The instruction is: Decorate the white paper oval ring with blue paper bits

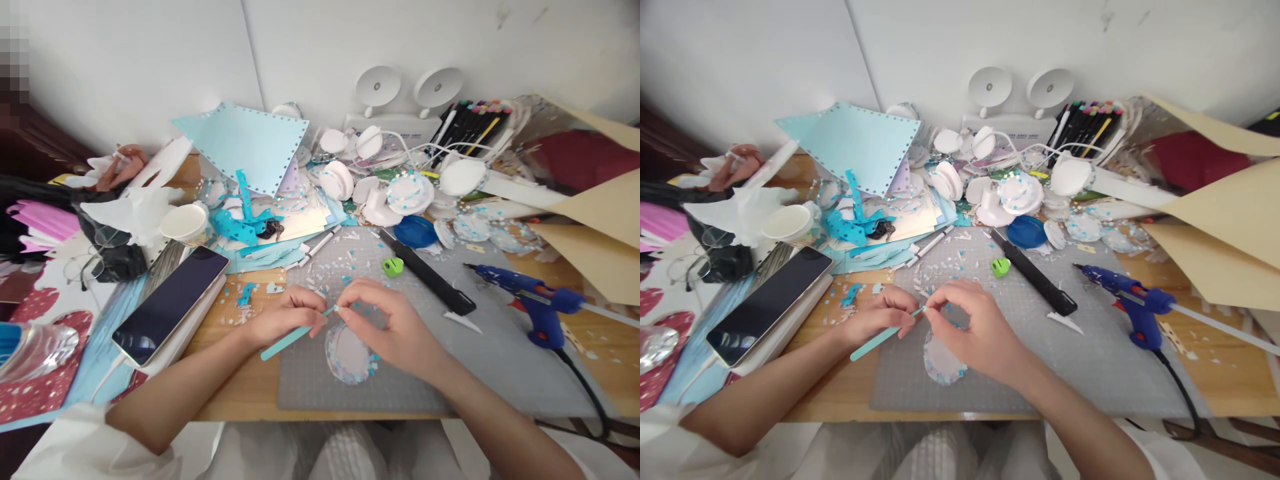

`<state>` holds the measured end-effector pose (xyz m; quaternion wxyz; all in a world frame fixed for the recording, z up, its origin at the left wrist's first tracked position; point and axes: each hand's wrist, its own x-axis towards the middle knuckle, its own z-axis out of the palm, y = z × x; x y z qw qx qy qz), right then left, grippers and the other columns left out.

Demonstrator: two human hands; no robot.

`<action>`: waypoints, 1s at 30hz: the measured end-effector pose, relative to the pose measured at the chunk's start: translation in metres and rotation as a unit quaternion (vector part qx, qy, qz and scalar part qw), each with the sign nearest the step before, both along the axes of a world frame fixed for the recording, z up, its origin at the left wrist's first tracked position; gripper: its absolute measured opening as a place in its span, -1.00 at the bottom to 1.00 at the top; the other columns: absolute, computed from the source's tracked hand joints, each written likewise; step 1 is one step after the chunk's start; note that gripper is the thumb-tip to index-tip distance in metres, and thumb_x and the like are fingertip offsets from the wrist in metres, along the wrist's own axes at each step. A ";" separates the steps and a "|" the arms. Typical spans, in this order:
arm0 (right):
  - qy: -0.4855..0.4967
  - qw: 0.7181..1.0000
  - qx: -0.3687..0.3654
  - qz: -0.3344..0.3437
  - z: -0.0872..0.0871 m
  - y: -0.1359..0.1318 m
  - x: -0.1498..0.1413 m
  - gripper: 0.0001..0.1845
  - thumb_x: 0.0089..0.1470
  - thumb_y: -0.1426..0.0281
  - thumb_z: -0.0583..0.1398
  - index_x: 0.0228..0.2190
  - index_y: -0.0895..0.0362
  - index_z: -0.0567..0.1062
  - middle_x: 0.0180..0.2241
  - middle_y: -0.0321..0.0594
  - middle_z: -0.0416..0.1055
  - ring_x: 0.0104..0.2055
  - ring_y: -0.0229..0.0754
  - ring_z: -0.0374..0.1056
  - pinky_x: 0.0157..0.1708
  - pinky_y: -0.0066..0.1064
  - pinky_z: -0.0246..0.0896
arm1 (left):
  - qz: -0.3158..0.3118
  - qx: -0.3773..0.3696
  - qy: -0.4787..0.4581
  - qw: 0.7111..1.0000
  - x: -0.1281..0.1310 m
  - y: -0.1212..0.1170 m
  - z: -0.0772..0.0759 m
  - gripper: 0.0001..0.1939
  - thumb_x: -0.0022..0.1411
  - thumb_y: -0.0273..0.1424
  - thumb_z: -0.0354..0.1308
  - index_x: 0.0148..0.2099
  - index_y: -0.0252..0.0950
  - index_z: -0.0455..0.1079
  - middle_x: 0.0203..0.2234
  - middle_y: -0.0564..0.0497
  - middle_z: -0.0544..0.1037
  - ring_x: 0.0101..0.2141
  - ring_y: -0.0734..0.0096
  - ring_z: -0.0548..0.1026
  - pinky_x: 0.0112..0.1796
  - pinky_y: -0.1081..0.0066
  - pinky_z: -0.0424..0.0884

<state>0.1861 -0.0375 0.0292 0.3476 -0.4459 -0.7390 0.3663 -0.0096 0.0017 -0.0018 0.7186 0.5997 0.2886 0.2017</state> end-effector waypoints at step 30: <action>0.021 0.999 -0.037 0.003 0.006 0.003 -0.001 -0.85 0.07 0.50 0.14 -0.51 0.10 0.41 -0.50 -0.35 0.37 -0.38 -0.27 0.29 -0.23 -0.38 0.14 | -0.002 -0.032 -0.033 0.999 0.001 -0.001 0.000 -0.75 0.00 -0.39 0.12 -0.66 -0.36 0.29 -0.72 0.08 0.24 -0.63 0.54 0.15 -0.55 0.45 0.03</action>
